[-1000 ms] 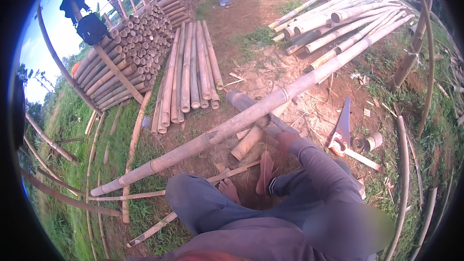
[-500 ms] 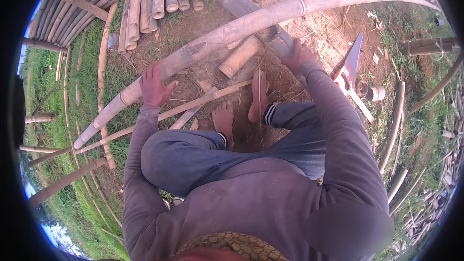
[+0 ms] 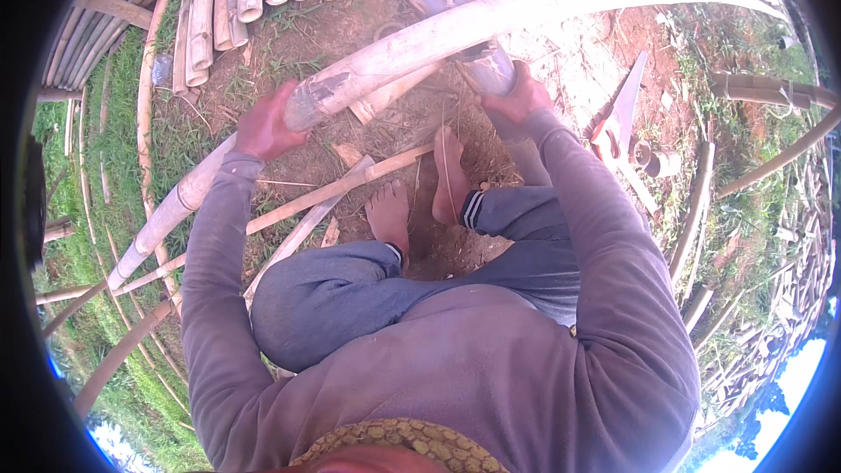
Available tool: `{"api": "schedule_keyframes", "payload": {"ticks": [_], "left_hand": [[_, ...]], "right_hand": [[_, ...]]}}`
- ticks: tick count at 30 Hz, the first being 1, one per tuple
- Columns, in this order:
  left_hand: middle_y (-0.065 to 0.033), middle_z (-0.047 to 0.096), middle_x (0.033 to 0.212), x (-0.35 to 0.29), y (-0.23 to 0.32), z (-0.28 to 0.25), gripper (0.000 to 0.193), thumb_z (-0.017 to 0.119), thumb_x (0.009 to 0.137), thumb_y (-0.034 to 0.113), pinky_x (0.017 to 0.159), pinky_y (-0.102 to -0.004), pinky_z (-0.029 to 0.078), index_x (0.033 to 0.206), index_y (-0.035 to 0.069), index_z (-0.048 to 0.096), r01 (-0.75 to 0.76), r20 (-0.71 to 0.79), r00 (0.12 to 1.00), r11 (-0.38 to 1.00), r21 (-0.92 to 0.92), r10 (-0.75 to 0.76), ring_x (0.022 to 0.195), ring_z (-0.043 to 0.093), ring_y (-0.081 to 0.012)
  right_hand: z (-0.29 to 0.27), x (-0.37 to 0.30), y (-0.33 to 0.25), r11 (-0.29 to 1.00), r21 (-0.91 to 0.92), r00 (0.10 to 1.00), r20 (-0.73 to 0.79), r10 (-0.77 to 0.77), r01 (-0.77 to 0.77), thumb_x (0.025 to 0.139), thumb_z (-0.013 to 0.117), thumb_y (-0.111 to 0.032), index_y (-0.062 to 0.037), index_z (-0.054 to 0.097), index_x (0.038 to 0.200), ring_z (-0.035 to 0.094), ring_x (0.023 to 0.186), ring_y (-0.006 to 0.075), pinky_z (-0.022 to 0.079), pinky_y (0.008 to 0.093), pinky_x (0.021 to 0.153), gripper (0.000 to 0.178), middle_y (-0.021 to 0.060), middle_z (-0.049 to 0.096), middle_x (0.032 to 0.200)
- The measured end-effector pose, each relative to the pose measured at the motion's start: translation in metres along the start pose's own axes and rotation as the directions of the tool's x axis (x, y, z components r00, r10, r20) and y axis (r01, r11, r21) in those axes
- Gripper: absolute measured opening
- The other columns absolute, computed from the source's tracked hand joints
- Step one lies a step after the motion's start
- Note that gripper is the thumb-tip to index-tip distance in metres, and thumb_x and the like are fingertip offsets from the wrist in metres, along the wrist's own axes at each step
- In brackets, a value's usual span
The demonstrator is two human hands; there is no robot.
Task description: The person sits on the ground and uses a hand saw to cut a long bamboo pole into shorter sections. They position the pole on a wooden support, saw through it, and then move the cut pieces aside.
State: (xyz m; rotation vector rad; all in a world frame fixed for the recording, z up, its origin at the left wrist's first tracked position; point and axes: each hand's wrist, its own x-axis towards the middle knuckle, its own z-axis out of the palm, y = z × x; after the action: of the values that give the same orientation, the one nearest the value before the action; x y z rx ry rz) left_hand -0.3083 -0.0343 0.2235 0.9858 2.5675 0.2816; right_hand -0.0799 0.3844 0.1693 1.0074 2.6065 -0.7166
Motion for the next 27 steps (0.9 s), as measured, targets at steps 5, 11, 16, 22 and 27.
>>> {"api": "schedule_keyframes", "payload": {"ticks": [5, 11, 16, 22, 27], "left_hand": [[-0.0213, 0.071, 0.126, -0.004, -0.001, -0.005, 0.096, 0.091, 0.068, 0.026, 0.097, -0.0524, 0.058, 0.154, 0.018, 0.05, -0.053, -0.122, 0.991, 0.997, 0.05, 0.059, 0.113, 0.071, -0.0435], [-0.0206, 0.074, 0.118, -0.007, -0.003, 0.018, 0.091, 0.092, 0.068, 0.026, 0.093, -0.0528, 0.058, 0.149, 0.02, 0.053, -0.057, -0.2, 0.977, 0.995, 0.084, 0.073, 0.109, 0.073, -0.0442], [-0.0189, 0.075, 0.119, 0.0, 0.007, 0.014, 0.089, 0.093, 0.069, 0.029, 0.095, -0.0513, 0.058, 0.148, 0.019, 0.054, 0.012, -0.129, 0.992, 0.999, 0.043, -0.007, 0.11, 0.073, -0.0421], [-0.0182, 0.076, 0.122, 0.032, -0.016, 0.002, 0.09, 0.095, 0.063, 0.034, 0.098, -0.0482, 0.058, 0.143, 0.014, 0.058, -0.003, -0.008, 1.0, 0.997, -0.075, 0.002, 0.112, 0.074, -0.0405], [-0.02, 0.077, 0.117, 0.04, -0.039, 0.018, 0.096, 0.098, 0.063, 0.037, 0.096, -0.0487, 0.058, 0.146, 0.014, 0.055, -0.021, -0.128, 0.991, 0.998, 0.057, 0.028, 0.11, 0.074, -0.041]], "right_hand": [[0.026, 0.012, -0.038, 0.992, 0.124, 0.997, -0.07, 0.039, -0.03, 0.078, 0.084, -0.06, 0.0, 0.035, 0.16, 0.07, 0.123, 0.0426, 0.057, 0.0468, 0.105, 0.113, 0.0316, 0.066, 0.137], [0.031, -0.006, -0.058, 0.997, 0.024, 0.996, -0.025, 0.08, -0.08, 0.083, 0.08, -0.056, -0.0043, 0.037, 0.153, 0.069, 0.122, 0.0451, 0.056, 0.0498, 0.106, 0.097, 0.0304, 0.062, 0.137], [0.032, -0.021, -0.034, 0.994, 0.042, 0.995, 0.018, 0.101, -0.101, 0.084, 0.081, -0.06, -0.0072, 0.028, 0.165, 0.062, 0.134, 0.045, 0.047, 0.0558, 0.115, 0.11, 0.0291, 0.057, 0.149], [0.034, -0.064, -0.012, 0.992, -0.074, 0.976, -0.2, 0.085, -0.102, 0.09, 0.077, -0.06, -0.0094, 0.03, 0.168, 0.049, 0.149, 0.0416, 0.035, 0.0595, 0.124, 0.104, 0.0221, 0.051, 0.159], [-0.035, -0.144, 0.006, 0.971, 0.108, 0.93, -0.327, -0.169, 0.214, 0.091, 0.078, -0.048, -0.0098, 0.06, 0.15, 0.056, 0.142, 0.041, 0.04, 0.0568, 0.119, 0.073, 0.0192, 0.054, 0.158]]}}
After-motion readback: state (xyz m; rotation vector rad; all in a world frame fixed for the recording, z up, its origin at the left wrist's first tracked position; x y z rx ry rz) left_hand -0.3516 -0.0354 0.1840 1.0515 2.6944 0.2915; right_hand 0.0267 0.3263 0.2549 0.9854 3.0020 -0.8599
